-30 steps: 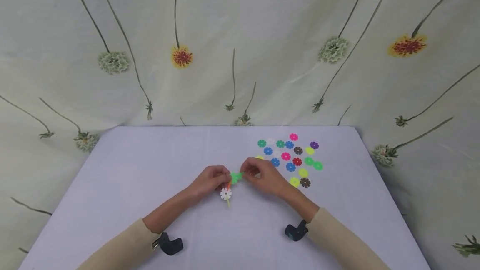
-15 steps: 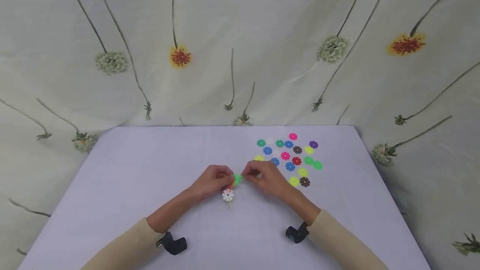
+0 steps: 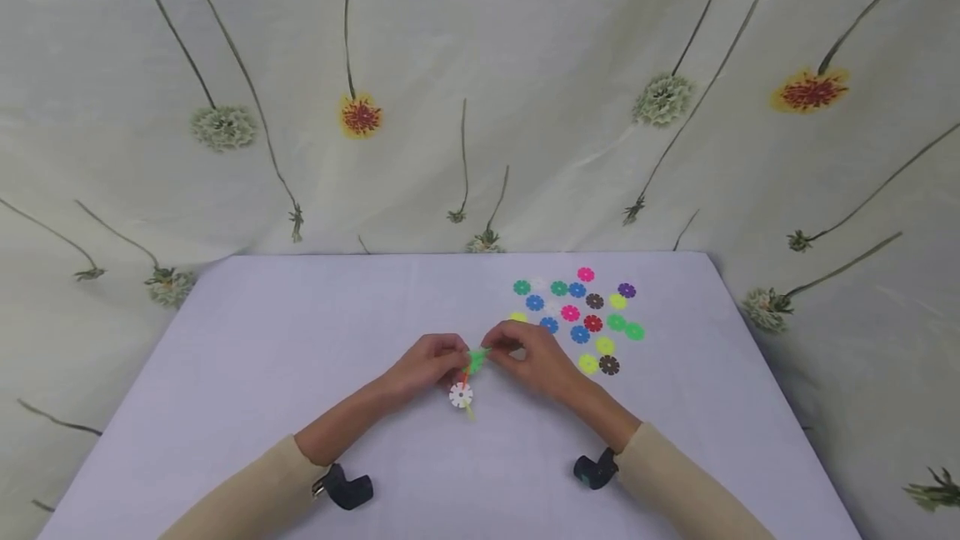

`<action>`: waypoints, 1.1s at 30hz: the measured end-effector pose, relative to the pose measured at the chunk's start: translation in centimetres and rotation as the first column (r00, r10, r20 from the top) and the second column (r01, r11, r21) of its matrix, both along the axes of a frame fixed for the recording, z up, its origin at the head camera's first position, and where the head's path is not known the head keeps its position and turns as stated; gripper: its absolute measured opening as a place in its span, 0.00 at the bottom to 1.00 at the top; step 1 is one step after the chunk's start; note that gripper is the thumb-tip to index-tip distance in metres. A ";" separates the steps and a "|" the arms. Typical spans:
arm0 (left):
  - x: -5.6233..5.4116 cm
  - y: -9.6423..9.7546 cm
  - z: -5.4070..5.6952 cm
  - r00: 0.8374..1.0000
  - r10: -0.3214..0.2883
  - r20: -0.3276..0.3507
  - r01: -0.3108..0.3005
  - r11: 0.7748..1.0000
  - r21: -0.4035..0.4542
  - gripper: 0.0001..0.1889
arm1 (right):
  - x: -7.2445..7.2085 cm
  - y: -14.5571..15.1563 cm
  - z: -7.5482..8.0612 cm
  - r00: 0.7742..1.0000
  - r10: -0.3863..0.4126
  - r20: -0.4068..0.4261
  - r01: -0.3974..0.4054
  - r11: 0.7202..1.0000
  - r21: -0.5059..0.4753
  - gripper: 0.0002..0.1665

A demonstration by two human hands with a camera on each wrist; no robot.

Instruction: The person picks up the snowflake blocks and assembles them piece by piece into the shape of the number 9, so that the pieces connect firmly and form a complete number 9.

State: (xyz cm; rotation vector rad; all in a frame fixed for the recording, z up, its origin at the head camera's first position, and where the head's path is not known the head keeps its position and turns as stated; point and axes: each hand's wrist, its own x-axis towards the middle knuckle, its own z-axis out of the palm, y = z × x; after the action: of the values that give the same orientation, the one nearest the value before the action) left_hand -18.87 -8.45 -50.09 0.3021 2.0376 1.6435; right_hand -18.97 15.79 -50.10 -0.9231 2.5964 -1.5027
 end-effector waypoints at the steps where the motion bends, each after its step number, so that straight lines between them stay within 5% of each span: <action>1: 0.0 0.0 0.0 1.000 0.004 -0.002 -0.004 1.000 -0.005 0.09 | -0.1 0.2 0.0 1.000 -0.009 0.006 0.009 1.000 0.004 0.10; 9: 0.0 -0.7 -0.3 0.999 0.036 0.012 -0.036 0.999 -0.018 0.10 | -1.2 2.0 0.1 0.991 -0.121 0.048 0.114 0.985 0.125 0.13; 16: 0.0 -1.5 -0.5 0.999 0.032 0.031 -0.031 0.999 -0.022 0.11 | -3.2 3.7 -0.4 0.970 -0.242 0.018 0.230 0.938 0.260 0.14; 25: 0.2 -1.5 -0.2 0.999 0.034 0.033 -0.034 0.999 -0.018 0.11 | -5.1 3.5 -1.2 0.958 -0.287 -0.005 0.273 0.905 0.326 0.14; 33: 0.2 -1.3 0.0 0.999 0.033 0.024 -0.032 0.999 -0.020 0.11 | -5.5 2.7 -1.1 0.954 -0.300 0.002 0.276 0.880 0.386 0.14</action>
State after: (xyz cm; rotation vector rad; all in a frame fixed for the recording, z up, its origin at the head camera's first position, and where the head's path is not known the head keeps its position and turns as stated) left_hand -18.67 -9.79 -50.11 0.2418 2.0490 1.6377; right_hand -24.46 18.51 -51.24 -0.4588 2.9243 -0.9737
